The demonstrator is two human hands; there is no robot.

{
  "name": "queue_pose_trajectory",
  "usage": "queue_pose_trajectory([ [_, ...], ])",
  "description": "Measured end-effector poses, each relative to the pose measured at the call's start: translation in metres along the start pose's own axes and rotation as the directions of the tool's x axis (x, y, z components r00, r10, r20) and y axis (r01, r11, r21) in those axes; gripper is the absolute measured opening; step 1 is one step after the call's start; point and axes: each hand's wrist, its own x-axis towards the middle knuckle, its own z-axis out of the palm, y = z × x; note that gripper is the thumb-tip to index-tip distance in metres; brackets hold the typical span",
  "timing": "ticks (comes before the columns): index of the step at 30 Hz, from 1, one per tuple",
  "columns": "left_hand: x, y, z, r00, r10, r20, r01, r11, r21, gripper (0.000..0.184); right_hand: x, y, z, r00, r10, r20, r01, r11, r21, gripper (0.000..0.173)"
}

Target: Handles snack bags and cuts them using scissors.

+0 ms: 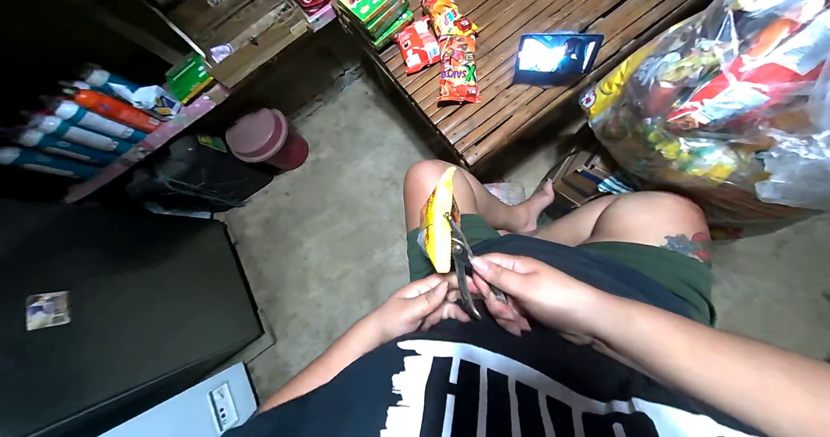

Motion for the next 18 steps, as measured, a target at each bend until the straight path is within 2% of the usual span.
queue_pose_trajectory([
  [2,-0.017,0.018,-0.008,0.995,-0.095,-0.035,0.1,0.977,0.19,0.046,0.0,-0.003,0.0,1.0,0.005,0.022,-0.004,1.0,-0.024,0.033],
  [4,-0.037,0.046,-0.019,0.982,-0.172,-0.073,0.186,0.856,0.482,0.048,-0.002,-0.006,-0.001,1.0,-0.017,0.018,0.017,1.0,0.013,0.03],
  [5,-0.046,0.065,-0.021,0.979,-0.194,-0.056,0.185,0.752,0.632,0.047,-0.003,-0.006,-0.001,1.0,-0.022,0.011,0.022,0.999,0.032,0.029],
  [7,-0.052,0.106,-0.009,0.988,-0.131,0.077,0.012,0.576,0.817,0.043,-0.005,-0.006,-0.001,0.999,-0.031,0.007,0.031,0.998,0.049,0.028],
  [10,-0.014,0.14,0.062,0.948,0.082,0.307,-0.304,0.514,0.802,0.033,-0.007,-0.005,0.002,0.999,-0.04,-0.007,0.041,0.999,0.037,0.028],
  [12,0.023,0.144,0.117,0.904,0.059,0.424,-0.383,0.553,0.74,0.031,-0.009,-0.006,0.005,0.998,-0.044,-0.043,0.045,0.999,0.02,0.028],
  [13,0.031,0.138,0.137,0.906,-0.027,0.423,-0.332,0.574,0.748,0.032,-0.009,-0.005,0.005,0.998,-0.051,-0.047,0.052,0.998,0.025,0.028],
  [14,0.023,0.115,0.145,0.927,-0.175,0.332,-0.187,0.55,0.814,0.034,-0.009,-0.004,0.005,0.997,-0.053,-0.05,0.055,0.998,0.035,0.029],
  [15,-0.004,0.06,0.136,0.961,-0.21,0.181,-0.056,0.491,0.869,0.035,-0.01,-0.002,0.006,0.997,-0.054,-0.053,0.057,0.997,0.054,0.029],
  [16,-0.049,-0.043,0.104,0.989,0.105,0.103,-0.141,0.467,0.873,0.033,-0.009,-0.001,0.006,0.997,-0.055,-0.057,0.059,0.996,0.068,0.029],
  [17,-0.095,-0.16,0.069,0.871,0.49,0.028,-0.259,0.411,0.874,0.031,-0.009,0.0,0.006,0.997,-0.054,-0.056,0.058,0.996,0.069,0.029],
  [18,-0.129,-0.258,0.045,0.66,0.751,-0.024,-0.356,0.341,0.87,0.035,-0.007,0.0,0.007,0.997,-0.052,-0.048,0.055,0.997,0.06,0.028],
])
